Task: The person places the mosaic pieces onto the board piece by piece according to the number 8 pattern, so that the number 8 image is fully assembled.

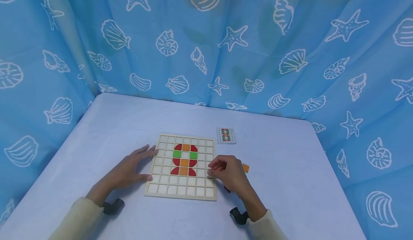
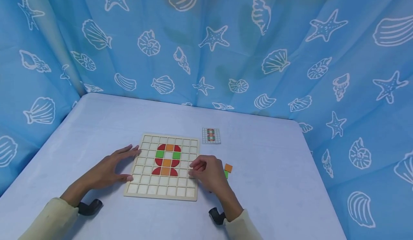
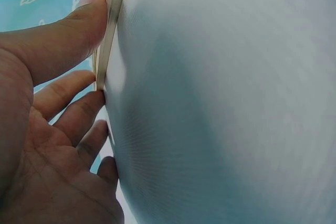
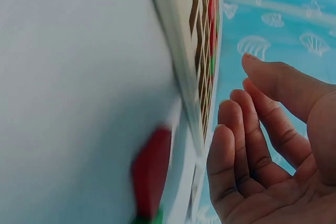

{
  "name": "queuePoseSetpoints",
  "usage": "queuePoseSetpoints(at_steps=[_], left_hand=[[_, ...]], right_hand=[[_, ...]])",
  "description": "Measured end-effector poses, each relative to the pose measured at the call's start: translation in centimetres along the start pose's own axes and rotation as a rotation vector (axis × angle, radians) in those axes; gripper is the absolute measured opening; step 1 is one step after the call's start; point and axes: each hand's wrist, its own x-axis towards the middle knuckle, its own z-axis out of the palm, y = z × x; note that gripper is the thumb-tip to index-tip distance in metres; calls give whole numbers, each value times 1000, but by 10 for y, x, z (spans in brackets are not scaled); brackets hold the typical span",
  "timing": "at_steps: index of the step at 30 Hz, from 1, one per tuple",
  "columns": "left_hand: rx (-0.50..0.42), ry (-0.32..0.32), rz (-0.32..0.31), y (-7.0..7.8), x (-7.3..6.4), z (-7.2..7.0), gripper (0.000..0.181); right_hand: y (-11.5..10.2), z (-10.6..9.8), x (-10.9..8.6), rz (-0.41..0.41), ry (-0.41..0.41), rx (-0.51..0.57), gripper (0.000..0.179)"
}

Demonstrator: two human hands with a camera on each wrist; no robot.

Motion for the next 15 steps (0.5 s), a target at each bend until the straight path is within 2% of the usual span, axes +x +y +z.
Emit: queuePoseSetpoints(at_steps=[6,15], left_hand=[[-5,1,-10,-1,0,1,91],[5,2,-16,-2,1,2,91]], right_hand=[[15,-23,-6,81,58,-15,15],[41,-55,-15,132,115,-20,17]])
